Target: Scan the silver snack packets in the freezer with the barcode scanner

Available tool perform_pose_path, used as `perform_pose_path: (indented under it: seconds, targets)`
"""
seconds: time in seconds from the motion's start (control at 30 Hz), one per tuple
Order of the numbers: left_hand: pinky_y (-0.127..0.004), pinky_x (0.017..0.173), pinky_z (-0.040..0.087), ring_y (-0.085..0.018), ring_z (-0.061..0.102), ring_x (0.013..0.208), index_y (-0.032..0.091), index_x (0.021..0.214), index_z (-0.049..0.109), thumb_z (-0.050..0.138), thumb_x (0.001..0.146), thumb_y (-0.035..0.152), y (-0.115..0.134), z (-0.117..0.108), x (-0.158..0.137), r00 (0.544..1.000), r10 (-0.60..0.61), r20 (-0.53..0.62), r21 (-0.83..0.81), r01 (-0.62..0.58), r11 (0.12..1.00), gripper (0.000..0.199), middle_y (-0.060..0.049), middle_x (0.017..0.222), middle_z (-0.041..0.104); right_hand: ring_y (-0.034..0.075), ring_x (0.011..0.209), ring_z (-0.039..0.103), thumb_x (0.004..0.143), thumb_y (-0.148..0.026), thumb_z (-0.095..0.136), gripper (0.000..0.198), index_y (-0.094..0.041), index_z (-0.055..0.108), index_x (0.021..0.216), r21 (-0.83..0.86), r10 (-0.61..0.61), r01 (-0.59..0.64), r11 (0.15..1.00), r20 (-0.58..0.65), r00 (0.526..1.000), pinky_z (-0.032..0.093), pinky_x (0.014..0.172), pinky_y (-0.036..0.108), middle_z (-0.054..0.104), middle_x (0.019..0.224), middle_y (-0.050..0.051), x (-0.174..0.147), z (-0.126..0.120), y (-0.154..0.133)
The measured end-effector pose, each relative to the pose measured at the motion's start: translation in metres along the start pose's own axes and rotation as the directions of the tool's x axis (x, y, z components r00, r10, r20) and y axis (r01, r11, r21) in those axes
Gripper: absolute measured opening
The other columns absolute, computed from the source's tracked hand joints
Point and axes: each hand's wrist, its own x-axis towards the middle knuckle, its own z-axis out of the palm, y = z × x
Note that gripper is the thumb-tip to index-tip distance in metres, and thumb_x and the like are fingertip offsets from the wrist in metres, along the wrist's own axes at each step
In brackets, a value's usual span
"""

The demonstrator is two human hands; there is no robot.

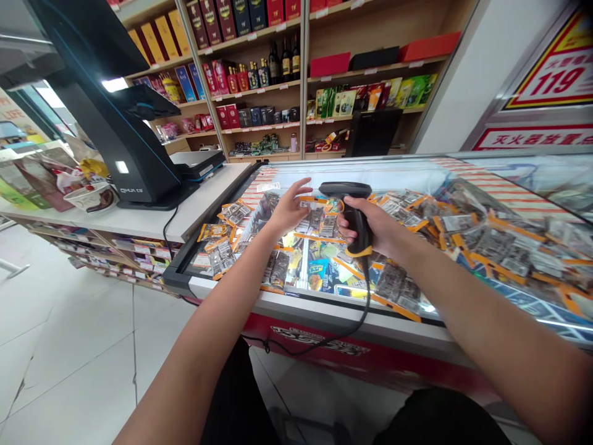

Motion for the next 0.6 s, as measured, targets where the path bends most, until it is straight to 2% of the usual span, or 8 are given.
perform_pose_path:
  seconds: [0.1, 0.17, 0.27, 0.4, 0.47, 0.53, 0.6]
  targets:
    - [-0.042, 0.11, 0.062, -0.026, 0.073, 0.132, 0.03, 0.174, 0.048, 0.075, 0.098, 0.02, 0.011, 0.005, -0.003, 1.0, 0.005, -0.009, -0.027, -0.005, 1.0, 0.081, -0.017, 0.17, 0.065, 0.014, 0.058, 0.06, 0.088, -0.038, 0.1, 0.037, -0.025, 0.065, 0.096, -0.009, -0.147, 0.147, 0.989, -0.165, 0.975, 0.055, 0.05, 0.026, 0.064, 0.075, -0.002, 0.004, 0.0, 0.003]
    - [-0.044, 0.113, 0.062, -0.027, 0.073, 0.134, 0.033, 0.176, 0.046, 0.079, 0.101, 0.027, 0.018, 0.011, -0.005, 1.0, 0.002, 0.013, -0.026, -0.001, 1.0, 0.082, -0.016, 0.172, 0.064, 0.016, 0.061, 0.064, 0.083, -0.034, 0.104, 0.041, -0.026, 0.067, 0.098, -0.031, -0.179, 0.176, 0.984, -0.226, 0.958, 0.058, 0.053, 0.027, 0.063, 0.073, -0.003, 0.005, 0.0, 0.004]
    - [-0.046, 0.114, 0.063, -0.029, 0.071, 0.14, 0.035, 0.177, 0.047, 0.082, 0.103, 0.033, 0.022, 0.019, -0.008, 1.0, 0.016, 0.023, -0.043, -0.015, 0.999, 0.082, -0.016, 0.171, 0.063, 0.017, 0.066, 0.068, 0.079, -0.029, 0.107, 0.043, -0.024, 0.069, 0.098, -0.049, -0.182, 0.176, 0.983, -0.208, 0.961, 0.06, 0.057, 0.027, 0.068, 0.074, -0.001, 0.005, 0.001, 0.005]
    - [-0.045, 0.113, 0.065, -0.03, 0.072, 0.143, 0.03, 0.173, 0.051, 0.084, 0.099, 0.027, 0.019, 0.024, -0.007, 0.998, 0.044, 0.034, -0.109, -0.04, 0.993, 0.08, -0.017, 0.166, 0.066, 0.016, 0.066, 0.067, 0.077, -0.021, 0.108, 0.045, -0.024, 0.067, 0.097, -0.031, -0.174, 0.171, 0.985, -0.223, 0.959, 0.06, 0.057, 0.026, 0.069, 0.074, -0.001, 0.008, 0.002, 0.008]
    - [-0.045, 0.113, 0.064, -0.03, 0.075, 0.135, 0.023, 0.161, 0.062, 0.087, 0.096, 0.027, 0.016, 0.025, -0.006, 0.997, 0.021, 0.071, -0.046, -0.018, 0.999, 0.07, -0.018, 0.158, 0.071, 0.015, 0.066, 0.067, 0.076, -0.02, 0.108, 0.048, -0.025, 0.065, 0.095, 0.008, -0.166, 0.173, 0.985, -0.243, 0.956, 0.06, 0.057, 0.025, 0.067, 0.073, -0.003, 0.01, 0.001, 0.008]
    - [-0.046, 0.111, 0.065, -0.029, 0.078, 0.123, 0.016, 0.141, 0.074, 0.088, 0.096, 0.031, 0.012, 0.025, -0.004, 0.993, -0.005, 0.119, 0.026, 0.002, 1.0, 0.05, -0.019, 0.142, 0.078, 0.015, 0.066, 0.068, 0.077, -0.02, 0.108, 0.049, -0.025, 0.063, 0.095, 0.039, -0.152, 0.168, 0.985, -0.264, 0.952, 0.061, 0.057, 0.026, 0.066, 0.073, -0.004, 0.012, -0.002, 0.006]
    - [-0.046, 0.105, 0.066, -0.028, 0.08, 0.111, 0.013, 0.122, 0.078, 0.089, 0.095, 0.035, 0.009, 0.025, -0.002, 0.993, -0.044, 0.107, 0.053, 0.039, 0.998, 0.036, -0.017, 0.124, 0.082, 0.016, 0.068, 0.07, 0.082, -0.021, 0.105, 0.044, -0.026, 0.063, 0.097, 0.052, -0.138, 0.16, 0.986, -0.302, 0.943, 0.061, 0.056, 0.026, 0.069, 0.077, -0.002, 0.012, -0.004, 0.003]
